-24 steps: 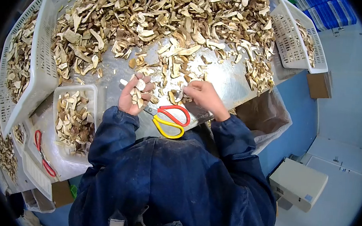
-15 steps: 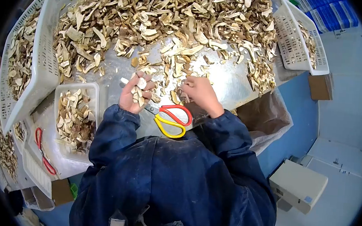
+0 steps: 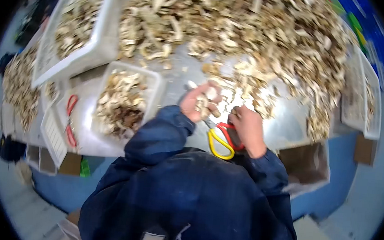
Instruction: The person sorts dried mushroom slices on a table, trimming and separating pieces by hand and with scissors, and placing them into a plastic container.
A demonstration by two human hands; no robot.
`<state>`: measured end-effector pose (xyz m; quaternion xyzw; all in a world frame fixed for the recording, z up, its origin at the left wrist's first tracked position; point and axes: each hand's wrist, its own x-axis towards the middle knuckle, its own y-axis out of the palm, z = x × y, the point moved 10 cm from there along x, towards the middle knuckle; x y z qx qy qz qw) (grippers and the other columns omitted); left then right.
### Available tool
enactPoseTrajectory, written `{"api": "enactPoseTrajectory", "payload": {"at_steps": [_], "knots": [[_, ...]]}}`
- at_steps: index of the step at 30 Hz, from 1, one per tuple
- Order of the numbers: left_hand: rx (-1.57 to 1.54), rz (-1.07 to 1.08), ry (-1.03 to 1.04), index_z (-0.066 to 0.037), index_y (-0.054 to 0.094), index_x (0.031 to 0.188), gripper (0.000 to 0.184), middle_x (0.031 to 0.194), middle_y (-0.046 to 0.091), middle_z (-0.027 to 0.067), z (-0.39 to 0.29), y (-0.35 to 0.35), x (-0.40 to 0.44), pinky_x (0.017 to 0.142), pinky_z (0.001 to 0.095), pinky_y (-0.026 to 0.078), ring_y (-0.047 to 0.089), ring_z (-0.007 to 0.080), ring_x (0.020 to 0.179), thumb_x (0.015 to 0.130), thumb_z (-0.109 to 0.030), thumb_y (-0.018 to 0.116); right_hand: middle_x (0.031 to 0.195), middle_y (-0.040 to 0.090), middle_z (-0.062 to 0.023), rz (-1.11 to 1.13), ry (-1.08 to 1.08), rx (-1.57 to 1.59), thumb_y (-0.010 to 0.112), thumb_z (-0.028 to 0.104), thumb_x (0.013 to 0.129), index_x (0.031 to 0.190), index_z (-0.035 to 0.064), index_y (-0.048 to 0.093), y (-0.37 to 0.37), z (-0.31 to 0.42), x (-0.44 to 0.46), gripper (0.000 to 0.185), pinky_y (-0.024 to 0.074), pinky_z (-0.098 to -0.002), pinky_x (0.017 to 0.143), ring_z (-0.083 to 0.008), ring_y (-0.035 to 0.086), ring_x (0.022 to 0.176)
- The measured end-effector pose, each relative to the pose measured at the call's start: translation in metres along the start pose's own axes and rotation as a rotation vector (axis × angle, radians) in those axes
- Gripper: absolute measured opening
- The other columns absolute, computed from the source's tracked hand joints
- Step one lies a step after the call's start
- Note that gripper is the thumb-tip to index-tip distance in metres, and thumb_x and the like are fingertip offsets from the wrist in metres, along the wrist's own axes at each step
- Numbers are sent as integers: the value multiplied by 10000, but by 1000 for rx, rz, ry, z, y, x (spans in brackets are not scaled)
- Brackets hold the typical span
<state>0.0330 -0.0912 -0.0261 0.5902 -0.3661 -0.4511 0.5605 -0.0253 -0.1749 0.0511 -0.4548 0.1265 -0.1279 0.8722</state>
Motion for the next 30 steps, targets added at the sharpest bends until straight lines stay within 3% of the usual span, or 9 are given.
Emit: {"api": "enactPoseTrajectory", "payload": {"at_steps": [4,7,10,14,19,23,25,27,30], "knots": [[-124,-43,37,-116,538,1058,154,1022,556,73,16,11,-20,588,269,496,542,191,883,920,-181,513,600,567,-42,252,351,781,632,105,817,789,11,605,17,-31,1,101,400,-212,463,-71,525,525],[102,-64,161,-75,544,1055,181,918,573,69,0,36,-62,566,240,513,573,144,787,926,-198,512,602,525,-28,446,179,1526,534,187,890,871,42,575,28,-35,20,151,351,-201,386,-99,492,459],[750,-319,417,-50,548,1034,198,906,572,49,-54,56,-147,599,221,516,563,92,730,944,-203,460,935,609,-114,405,347,1527,466,265,939,1109,33,561,40,-2,41,302,544,-250,553,-183,628,786],[1417,-938,1030,-41,586,932,94,1046,572,80,-124,72,-280,630,218,459,526,112,757,873,-115,585,1144,552,-207,849,355,1707,462,347,940,1181,-14,488,103,102,55,435,468,-433,946,-308,557,1076],[2164,-1141,901,-34,539,1163,440,1114,554,171,-139,106,-307,936,367,393,535,315,979,751,-88,683,1252,477,-183,945,239,1623,441,376,955,1324,2,331,133,191,54,537,439,-425,951,-305,461,1189],[2232,-1088,899,-31,502,1227,533,1166,539,208,-129,128,-294,985,387,367,497,352,1113,740,-119,700,1229,499,-140,598,200,1522,489,319,946,1260,8,443,106,151,54,445,444,-391,917,-238,459,1175],[1740,-975,876,18,461,1265,495,1242,520,172,-131,111,-282,982,352,377,511,282,1140,820,-126,621,1231,509,-132,521,52,1538,502,275,943,1211,3,506,63,108,50,382,448,-381,906,-212,477,1153],[1368,-719,972,23,434,1285,493,1292,486,144,-111,119,-247,889,305,445,557,241,1084,840,-115,594,1171,564,-143,167,47,1464,497,190,923,1176,-16,534,3,26,45,329,474,-350,853,-224,542,1083],[1318,-607,634,13,434,1283,419,1299,488,149,-66,111,-176,660,218,458,626,190,934,881,-79,508,1078,630,-156,-291,62,1306,483,80,886,1131,-39,566,-76,-81,10,285,505,-313,775,-233,622,970]]}}
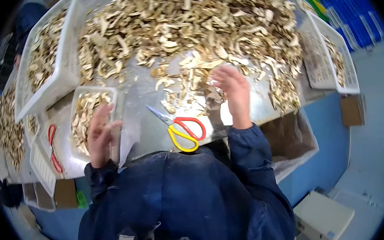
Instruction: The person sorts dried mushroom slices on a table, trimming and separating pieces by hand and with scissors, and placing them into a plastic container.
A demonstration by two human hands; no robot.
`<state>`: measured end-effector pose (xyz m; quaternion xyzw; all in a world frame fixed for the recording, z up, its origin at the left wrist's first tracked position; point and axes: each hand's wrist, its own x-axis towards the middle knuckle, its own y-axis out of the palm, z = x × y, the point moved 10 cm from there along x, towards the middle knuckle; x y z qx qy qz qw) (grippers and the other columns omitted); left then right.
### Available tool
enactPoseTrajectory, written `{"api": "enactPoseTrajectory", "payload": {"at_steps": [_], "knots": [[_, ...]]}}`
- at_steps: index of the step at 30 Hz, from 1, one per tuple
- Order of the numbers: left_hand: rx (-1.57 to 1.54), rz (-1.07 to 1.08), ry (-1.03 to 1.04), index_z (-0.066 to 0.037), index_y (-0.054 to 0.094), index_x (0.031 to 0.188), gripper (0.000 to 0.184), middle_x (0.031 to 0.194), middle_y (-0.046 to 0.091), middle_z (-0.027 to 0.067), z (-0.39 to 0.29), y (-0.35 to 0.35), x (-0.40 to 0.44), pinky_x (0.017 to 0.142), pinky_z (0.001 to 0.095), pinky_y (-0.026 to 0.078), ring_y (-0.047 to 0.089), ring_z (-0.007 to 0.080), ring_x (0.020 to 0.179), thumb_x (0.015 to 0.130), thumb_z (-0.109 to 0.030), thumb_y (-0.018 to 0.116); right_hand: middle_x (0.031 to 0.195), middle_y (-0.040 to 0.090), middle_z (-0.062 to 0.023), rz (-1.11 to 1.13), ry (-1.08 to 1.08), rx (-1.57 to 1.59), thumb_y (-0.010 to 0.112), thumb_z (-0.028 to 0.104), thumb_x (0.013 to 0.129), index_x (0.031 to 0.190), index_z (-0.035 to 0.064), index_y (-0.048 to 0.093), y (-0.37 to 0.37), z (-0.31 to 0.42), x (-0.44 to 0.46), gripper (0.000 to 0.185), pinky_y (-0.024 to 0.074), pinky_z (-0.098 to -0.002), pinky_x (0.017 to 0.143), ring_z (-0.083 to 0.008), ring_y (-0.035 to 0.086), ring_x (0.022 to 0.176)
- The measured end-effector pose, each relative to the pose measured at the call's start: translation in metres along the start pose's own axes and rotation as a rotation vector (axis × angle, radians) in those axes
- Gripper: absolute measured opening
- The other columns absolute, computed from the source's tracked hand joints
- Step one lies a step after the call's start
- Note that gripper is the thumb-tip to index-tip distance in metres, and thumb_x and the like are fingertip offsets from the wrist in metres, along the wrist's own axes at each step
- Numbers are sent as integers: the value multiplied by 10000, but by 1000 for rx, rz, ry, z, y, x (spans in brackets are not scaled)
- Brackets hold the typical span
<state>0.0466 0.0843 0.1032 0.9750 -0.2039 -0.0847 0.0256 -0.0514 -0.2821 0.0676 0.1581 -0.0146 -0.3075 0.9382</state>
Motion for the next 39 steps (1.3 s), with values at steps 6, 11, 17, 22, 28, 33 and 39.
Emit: {"api": "enactPoseTrajectory", "payload": {"at_steps": [6,11,17,22,28,33,39], "knots": [[-202,534,-331,4,562,1058,229,926,644,102,79,139,19,612,218,409,593,122,802,925,-155,464,989,651,-142,-375,-124,-384,415,5,870,1044,-57,605,-124,31,-57,265,512,-275,702,-184,644,817],[-335,681,-434,-29,555,873,174,672,577,33,107,209,32,549,219,366,516,108,662,937,-162,463,865,665,-119,-235,-29,-570,393,-93,835,1088,-19,618,-81,-11,-67,346,516,-235,583,-151,658,659],[-724,883,-546,-45,513,891,222,651,446,0,128,231,17,544,209,334,439,128,658,963,-237,428,702,605,-114,-126,-167,-1190,671,167,765,958,51,657,-23,-1,-46,225,457,-308,545,-217,582,576],[-703,815,-500,-60,379,1291,417,1062,494,62,113,226,26,630,202,378,489,135,853,930,-215,518,673,573,-103,-168,-141,-1159,672,126,747,831,16,639,-19,-10,-37,142,434,-310,536,-207,554,581],[-697,818,-598,-82,269,1401,496,1268,463,92,113,227,19,762,219,406,486,159,1070,952,-167,461,646,565,35,-21,158,-539,613,109,835,839,-4,648,0,-19,-59,118,390,-197,539,-31,475,580],[-616,751,-614,-66,425,1242,283,1232,503,86,135,220,28,774,231,413,503,139,1042,975,-155,394,621,557,32,-243,158,-719,592,122,850,840,-6,641,-55,-12,-54,138,384,-190,528,-28,482,590],[-734,693,-560,-49,338,1342,390,1365,410,161,117,219,34,1000,331,382,423,225,1250,964,-124,393,650,597,4,-45,170,-629,624,109,837,965,-2,635,-2,-29,-66,170,401,-211,520,-44,494,571]]}}
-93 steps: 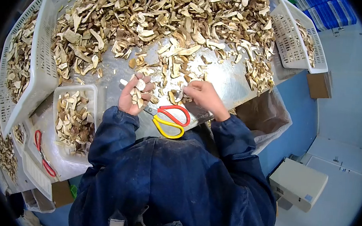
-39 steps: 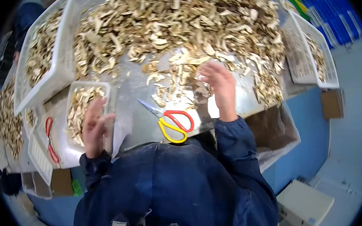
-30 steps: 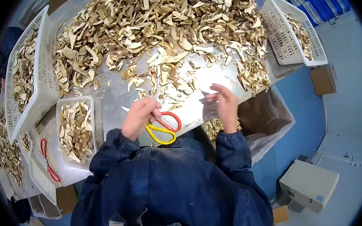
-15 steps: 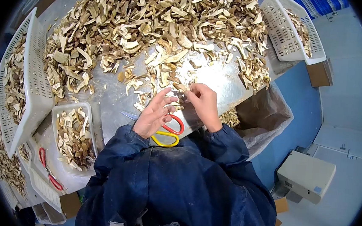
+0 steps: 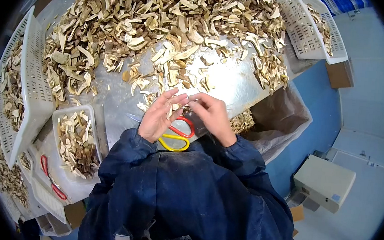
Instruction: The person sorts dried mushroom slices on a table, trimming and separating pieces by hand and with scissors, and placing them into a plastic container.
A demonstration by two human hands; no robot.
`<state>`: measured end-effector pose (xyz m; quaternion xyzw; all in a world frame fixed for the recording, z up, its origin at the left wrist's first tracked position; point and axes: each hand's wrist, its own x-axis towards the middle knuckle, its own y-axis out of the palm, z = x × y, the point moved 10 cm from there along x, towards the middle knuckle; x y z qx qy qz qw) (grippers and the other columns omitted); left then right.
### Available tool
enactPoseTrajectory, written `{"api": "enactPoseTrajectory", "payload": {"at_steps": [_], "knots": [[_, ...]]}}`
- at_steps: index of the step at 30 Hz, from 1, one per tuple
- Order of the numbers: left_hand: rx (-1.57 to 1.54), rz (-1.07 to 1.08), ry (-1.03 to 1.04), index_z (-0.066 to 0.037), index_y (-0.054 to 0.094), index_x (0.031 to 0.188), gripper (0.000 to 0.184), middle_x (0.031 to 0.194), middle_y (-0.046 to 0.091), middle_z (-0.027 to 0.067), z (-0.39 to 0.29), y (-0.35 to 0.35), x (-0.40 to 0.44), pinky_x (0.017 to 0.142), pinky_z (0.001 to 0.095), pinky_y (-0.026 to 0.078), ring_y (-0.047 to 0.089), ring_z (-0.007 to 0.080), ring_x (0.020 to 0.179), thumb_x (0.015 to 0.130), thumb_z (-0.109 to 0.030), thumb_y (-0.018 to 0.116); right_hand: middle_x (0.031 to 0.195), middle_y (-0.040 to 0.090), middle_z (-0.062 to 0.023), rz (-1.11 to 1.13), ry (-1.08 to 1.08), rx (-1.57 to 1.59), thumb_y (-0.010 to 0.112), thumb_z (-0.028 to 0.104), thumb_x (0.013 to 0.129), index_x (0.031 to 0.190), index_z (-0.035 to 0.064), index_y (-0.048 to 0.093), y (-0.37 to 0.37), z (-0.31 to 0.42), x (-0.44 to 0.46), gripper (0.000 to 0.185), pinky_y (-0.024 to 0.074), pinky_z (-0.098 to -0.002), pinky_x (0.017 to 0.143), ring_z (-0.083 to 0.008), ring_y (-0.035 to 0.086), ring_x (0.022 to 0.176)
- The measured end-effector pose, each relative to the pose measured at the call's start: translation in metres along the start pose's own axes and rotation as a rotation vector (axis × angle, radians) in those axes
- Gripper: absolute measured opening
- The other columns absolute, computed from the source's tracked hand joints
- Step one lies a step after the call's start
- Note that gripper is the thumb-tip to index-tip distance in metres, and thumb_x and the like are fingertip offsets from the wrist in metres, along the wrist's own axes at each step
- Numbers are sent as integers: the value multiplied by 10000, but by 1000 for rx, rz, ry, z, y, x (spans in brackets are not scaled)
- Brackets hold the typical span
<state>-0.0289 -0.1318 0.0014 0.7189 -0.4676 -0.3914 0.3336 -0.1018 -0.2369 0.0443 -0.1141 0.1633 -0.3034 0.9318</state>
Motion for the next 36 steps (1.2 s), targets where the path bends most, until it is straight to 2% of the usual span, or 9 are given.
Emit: {"api": "enactPoseTrajectory", "payload": {"at_steps": [3,6,9,13,19,28,30,33,36], "knots": [[56,34,54,-20,210,1417,481,1420,317,214,-1,2,1,1042,367,342,388,271,1278,954,-52,338,700,633,-53,14,-104,-65,626,108,833,980,17,638,16,22,-4,173,433,-240,542,-75,544,593],[104,8,122,-6,293,1375,443,1340,416,195,-3,1,2,993,332,391,472,233,1195,944,-61,379,732,639,-95,2,-195,-142,623,109,827,943,13,632,21,27,-5,151,456,-270,557,-129,586,601],[623,-54,93,-20,429,1260,338,1047,585,123,-4,-4,0,767,256,484,590,136,894,929,-85,445,714,619,-114,3,-184,-174,615,106,826,888,4,614,21,28,-9,119,462,-288,567,-187,601,611],[649,-92,50,-63,488,1008,100,643,509,-20,-3,2,-7,463,202,331,444,42,537,916,-102,489,682,591,-124,-3,-206,-269,588,134,847,817,0,587,22,48,-14,137,451,-313,549,-234,590,594],[446,17,-17,-52,459,924,61,631,443,-11,5,9,-9,453,212,282,384,48,518,919,-112,472,630,536,-130,165,-191,-401,522,204,899,779,15,554,33,36,-13,226,410,-334,510,-218,552,549],[22,184,-130,-85,421,857,87,704,424,-3,9,17,-11,416,164,253,333,47,482,930,-131,427,575,420,85,184,172,449,499,249,939,745,73,552,22,-27,-7,268,271,-193,454,-23,352,503],[-85,177,-70,-100,417,841,97,753,419,-4,0,10,-10,410,149,268,356,50,520,930,-133,434,583,464,62,-14,176,210,549,252,896,788,51,598,-32,-37,9,233,332,-202,467,-44,407,516],[-144,121,-18,-111,449,898,47,790,403,-22,-6,-4,-5,442,140,283,390,54,647,935,-138,441,657,637,-161,-331,43,-586,620,263,821,888,-20,629,-96,-11,21,291,445,-326,542,-232,630,604],[-222,34,16,-110,456,952,25,798,402,-25,-9,-8,-3,479,141,305,389,57,701,938,-123,439,738,611,-155,-420,-164,-719,626,212,802,943,33,640,-103,10,42,228,456,-380,616,-308,603,704]]}}
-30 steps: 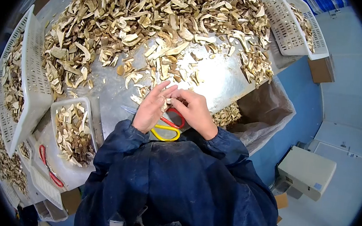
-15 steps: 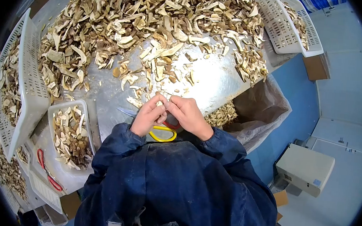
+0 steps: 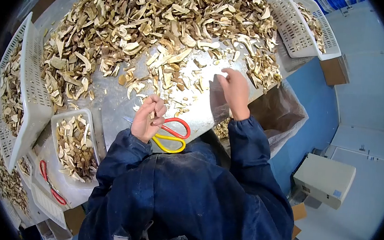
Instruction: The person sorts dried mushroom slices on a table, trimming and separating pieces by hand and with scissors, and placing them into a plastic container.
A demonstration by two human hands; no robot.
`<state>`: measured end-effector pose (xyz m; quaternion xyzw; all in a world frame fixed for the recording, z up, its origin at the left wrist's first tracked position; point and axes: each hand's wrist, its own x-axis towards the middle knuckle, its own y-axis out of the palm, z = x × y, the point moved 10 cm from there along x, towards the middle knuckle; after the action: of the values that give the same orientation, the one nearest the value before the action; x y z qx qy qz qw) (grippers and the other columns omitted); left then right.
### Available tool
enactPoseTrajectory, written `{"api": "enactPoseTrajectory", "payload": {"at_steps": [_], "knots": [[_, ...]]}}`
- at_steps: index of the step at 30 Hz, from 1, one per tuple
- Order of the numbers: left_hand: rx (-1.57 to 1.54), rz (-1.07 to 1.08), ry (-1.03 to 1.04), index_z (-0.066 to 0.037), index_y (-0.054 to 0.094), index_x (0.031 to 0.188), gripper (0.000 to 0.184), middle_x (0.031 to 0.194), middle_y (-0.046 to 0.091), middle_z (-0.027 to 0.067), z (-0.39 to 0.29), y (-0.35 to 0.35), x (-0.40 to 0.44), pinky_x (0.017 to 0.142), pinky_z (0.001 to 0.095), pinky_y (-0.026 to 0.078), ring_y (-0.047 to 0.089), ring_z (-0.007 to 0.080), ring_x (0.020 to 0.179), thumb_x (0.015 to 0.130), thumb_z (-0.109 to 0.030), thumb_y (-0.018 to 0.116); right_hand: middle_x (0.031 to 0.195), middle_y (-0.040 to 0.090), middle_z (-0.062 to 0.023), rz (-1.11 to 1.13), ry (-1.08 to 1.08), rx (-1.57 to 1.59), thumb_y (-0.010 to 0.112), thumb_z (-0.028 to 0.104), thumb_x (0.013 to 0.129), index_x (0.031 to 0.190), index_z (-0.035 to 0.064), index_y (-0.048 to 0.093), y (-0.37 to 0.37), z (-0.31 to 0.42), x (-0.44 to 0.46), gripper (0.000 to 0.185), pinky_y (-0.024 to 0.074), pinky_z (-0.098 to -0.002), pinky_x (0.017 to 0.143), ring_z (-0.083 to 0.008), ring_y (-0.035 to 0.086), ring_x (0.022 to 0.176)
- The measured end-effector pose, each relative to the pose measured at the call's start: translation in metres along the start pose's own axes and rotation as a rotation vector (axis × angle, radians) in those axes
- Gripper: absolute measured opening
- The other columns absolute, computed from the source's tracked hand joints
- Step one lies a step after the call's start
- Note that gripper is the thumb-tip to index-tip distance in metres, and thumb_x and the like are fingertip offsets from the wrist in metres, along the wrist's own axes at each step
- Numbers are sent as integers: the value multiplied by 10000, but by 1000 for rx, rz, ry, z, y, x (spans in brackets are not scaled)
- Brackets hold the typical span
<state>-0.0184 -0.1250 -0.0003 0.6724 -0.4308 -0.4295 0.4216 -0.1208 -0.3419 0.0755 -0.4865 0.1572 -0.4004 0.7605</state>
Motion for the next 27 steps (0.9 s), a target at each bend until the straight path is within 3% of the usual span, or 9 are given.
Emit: {"api": "enactPoseTrajectory", "payload": {"at_steps": [3,6,7,11,14,15,19,24,27], "knots": [[-102,140,-23,-110,460,1052,111,806,401,-22,6,-3,0,509,148,324,393,69,729,943,-112,436,785,599,-146,14,-174,27,612,176,797,933,60,648,30,18,24,182,456,-393,656,-322,586,766],[90,-8,2,-116,435,1217,274,857,436,-10,2,-8,0,519,156,335,423,88,753,945,-144,465,813,606,-146,101,-241,-6,599,154,792,932,65,648,56,29,37,173,457,-416,694,-351,574,811],[121,-52,-7,-135,361,1343,397,1051,500,34,-1,-11,0,646,192,434,495,132,915,965,-223,443,735,601,-96,81,-253,25,614,140,799,953,55,636,50,38,35,177,452,-348,607,-251,593,690],[-23,-10,14,-143,336,1368,408,1352,401,95,-6,16,1,979,340,406,418,218,1223,990,-296,352,607,490,51,559,-37,700,660,123,805,951,35,625,52,85,-3,174,329,-187,492,-12,411,551],[-111,-6,49,-139,377,1328,370,1308,449,87,-4,4,2,958,345,419,458,216,1177,991,-292,358,608,582,-71,408,-73,395,653,184,792,979,31,620,51,80,-1,243,418,-277,518,-145,557,556],[-125,-44,84,-126,454,1183,260,1128,527,53,-5,-6,2,918,341,435,513,191,1039,995,-278,357,627,591,-95,344,-104,264,648,190,790,967,34,623,52,80,-2,237,433,-298,531,-182,576,576],[-166,-36,86,-127,453,962,163,792,431,-13,-6,-12,3,764,293,443,457,134,777,998,-261,369,685,619,-146,259,-157,42,634,201,786,915,48,630,70,74,-8,200,469,-359,571,-293,614,639],[-161,32,8,-122,475,1025,127,767,399,-27,0,-11,2,621,208,413,425,95,727,977,-233,437,699,625,-137,278,-25,187,646,220,777,827,59,636,53,51,-5,169,466,-377,581,-324,605,655],[-206,66,-8,-119,478,1063,128,781,388,-33,-1,-9,2,562,177,389,404,72,702,958,-193,474,708,615,-142,269,-125,-46,643,232,774,836,70,631,34,55,-10,175,462,-395,584,-328,599,651]]}}
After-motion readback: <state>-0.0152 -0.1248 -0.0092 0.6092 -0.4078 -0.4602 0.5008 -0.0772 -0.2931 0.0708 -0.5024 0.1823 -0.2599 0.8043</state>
